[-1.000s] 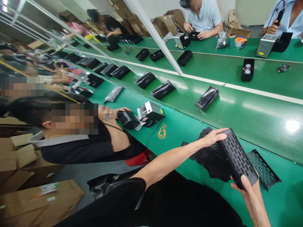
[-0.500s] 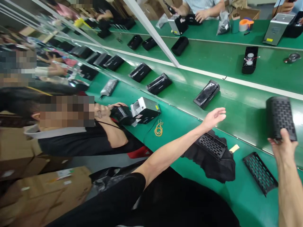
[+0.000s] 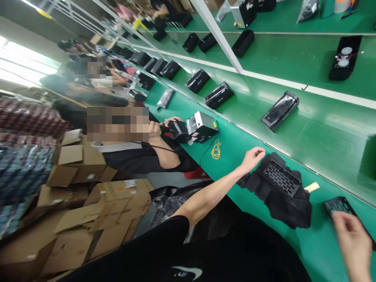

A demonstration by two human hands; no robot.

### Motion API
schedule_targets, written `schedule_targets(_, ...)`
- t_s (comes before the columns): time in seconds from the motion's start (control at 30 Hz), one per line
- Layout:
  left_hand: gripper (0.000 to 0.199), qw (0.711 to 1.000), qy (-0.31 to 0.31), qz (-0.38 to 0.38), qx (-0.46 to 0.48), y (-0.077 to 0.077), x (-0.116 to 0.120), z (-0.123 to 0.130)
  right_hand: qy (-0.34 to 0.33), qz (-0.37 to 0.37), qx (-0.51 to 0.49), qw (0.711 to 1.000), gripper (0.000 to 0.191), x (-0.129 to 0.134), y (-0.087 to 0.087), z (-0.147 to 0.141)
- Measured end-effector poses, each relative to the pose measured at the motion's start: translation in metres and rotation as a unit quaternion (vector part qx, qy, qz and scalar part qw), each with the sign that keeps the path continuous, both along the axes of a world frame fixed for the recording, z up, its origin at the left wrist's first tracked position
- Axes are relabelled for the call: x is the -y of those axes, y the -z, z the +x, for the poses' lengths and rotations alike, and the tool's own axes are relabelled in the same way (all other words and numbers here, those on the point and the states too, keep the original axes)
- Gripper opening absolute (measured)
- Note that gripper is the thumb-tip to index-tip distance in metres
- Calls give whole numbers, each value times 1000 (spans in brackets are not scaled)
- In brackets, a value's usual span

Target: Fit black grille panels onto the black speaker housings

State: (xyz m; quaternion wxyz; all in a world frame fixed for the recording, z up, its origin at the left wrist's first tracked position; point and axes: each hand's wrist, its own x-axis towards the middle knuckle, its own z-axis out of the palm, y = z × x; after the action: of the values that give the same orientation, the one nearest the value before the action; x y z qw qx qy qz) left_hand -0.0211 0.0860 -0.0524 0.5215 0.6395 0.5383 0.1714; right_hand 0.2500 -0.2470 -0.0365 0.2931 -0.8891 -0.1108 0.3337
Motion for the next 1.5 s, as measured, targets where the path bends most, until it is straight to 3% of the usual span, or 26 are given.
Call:
schedule_targets(0.1, 22, 999, 35, -16, 4, -7, 44, -4, -52, -41, -49, 997, 66, 0, 6, -85)
schedule_targets(0.2, 22, 991, 131, -22, 23, -13, 89, -11, -51, -66, -7, 996, 63, -4, 20, -123)
schedule_targets(0.3, 21, 974, 222, -23, 27, -16, 121, -18, -61, -62, 39, 995, 60, -6, 25, -126)
schedule_targets(0.4, 24, 963, 270, 14, 20, -20, 135, -19, -95, -24, 59, 993, 63, -3, 14, -120)
schedule_targets(0.5, 38, 932, 354, 65, 38, -25, 134, -8, -116, 8, 77, 990, 69, 2, -6, -119)
schedule_targets(0.6, 59, 877, 473, 77, 40, -25, 129, 12, -117, 38, 90, 988, 74, 4, -21, -120)
schedule_targets(0.67, 62, 846, 527, 73, 26, -20, 125, 25, -110, 57, 85, 989, 74, 3, -23, -118)
schedule_targets(0.73, 58, 833, 548, 69, 8, -13, 124, 34, -97, 69, 64, 991, 72, 3, -20, -117)
schedule_targets(0.9, 17, 845, 533, 44, -20, 0, 123, 37, -37, 64, -1, 997, 71, 11, -2, -111)
schedule_targets(0.97, 10, 858, 513, -2, -6, 2, 123, 32, -12, 49, -2, 999, 70, 17, 4, -108)
schedule_targets(1.1, 13, 888, 436, -144, 17, 4, 127, 17, 21, 35, 2, 999, 70, 23, 11, -104)
schedule_targets(1.23, 27, 911, 368, -184, 7, 9, 145, 11, 44, 57, 10, 997, 73, 11, 14, -123)
schedule_targets(1.4, 51, 930, 229, -284, 47, 14, 166, 21, 20, 145, -130, 981, 69, -12, 21, -156)
schedule_targets(1.5, 63, 930, 192, -308, 62, 15, 169, 25, 46, 167, -167, 971, 65, -10, 24, -156)
